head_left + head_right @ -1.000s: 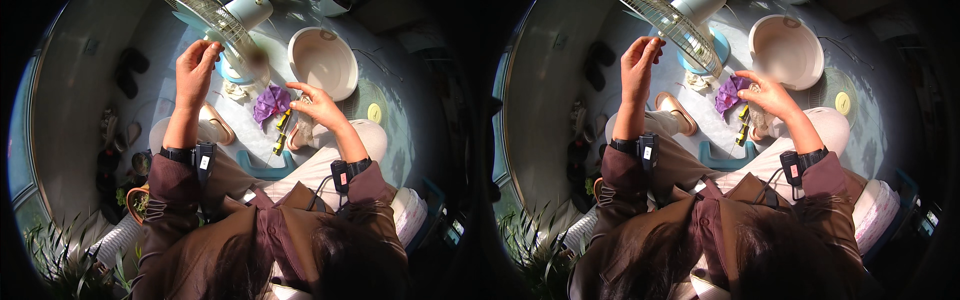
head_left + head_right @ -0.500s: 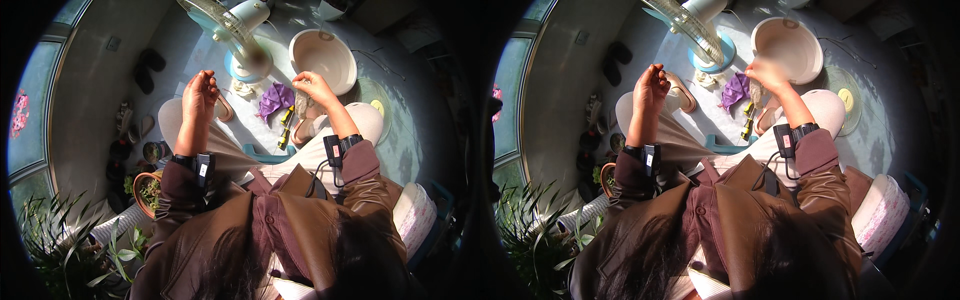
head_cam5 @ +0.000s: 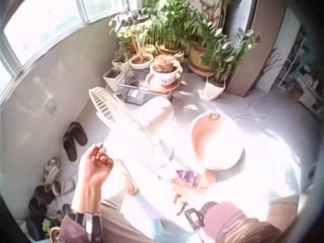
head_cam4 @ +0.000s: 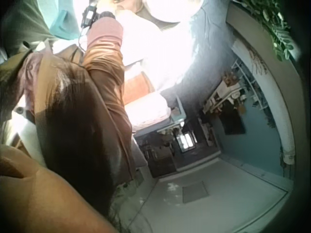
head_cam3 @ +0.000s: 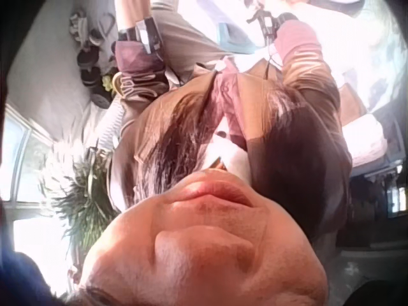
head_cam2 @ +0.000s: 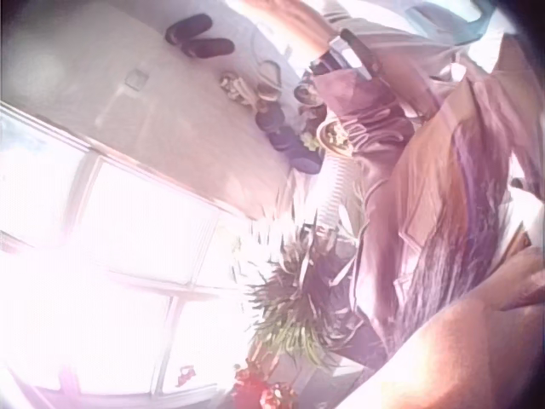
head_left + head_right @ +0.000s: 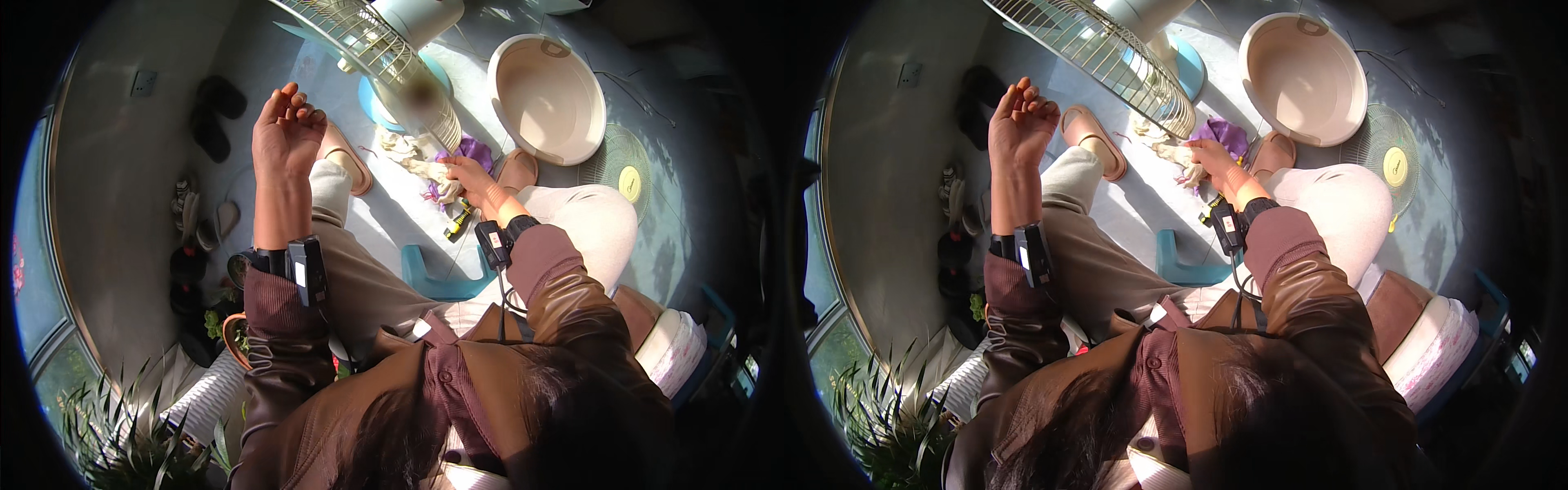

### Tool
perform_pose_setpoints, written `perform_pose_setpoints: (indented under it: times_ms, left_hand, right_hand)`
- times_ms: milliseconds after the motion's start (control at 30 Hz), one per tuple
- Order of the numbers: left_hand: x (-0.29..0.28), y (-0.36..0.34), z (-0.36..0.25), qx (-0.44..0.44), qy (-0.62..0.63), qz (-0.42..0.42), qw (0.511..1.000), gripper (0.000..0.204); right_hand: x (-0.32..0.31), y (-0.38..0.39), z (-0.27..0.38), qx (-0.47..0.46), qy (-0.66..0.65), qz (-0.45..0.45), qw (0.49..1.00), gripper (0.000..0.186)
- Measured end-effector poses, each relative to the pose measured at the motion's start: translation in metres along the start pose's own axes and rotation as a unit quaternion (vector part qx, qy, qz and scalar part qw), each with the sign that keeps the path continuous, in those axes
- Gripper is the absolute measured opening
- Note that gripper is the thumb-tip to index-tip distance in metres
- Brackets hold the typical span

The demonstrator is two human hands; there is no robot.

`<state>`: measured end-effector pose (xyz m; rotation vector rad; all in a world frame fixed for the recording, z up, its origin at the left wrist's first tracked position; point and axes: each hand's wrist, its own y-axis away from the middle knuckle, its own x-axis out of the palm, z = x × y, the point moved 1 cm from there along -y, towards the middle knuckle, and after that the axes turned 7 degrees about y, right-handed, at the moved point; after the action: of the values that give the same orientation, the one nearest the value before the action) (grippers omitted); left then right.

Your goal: The person cleans a white pedestal fan by removing the front grille, wiping the fan blades and grille with a cloth, and reattaching the grille. They dip the cloth in a bucket of water and use a spray bottle to apply cleaning solution to the fan components.

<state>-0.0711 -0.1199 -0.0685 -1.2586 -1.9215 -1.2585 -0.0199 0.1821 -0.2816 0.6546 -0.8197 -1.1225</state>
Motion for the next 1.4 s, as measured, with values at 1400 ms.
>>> perform_pose_setpoints:
  times_ms: [1400]
  left_hand:
    - [-0.01,0.086,0.019,-0.068,0.15,0.005,0.986,0.02]
  right_hand:
    - [0.01,0.023,0.079,-0.168,0.645,-0.005,0.746,0.034]
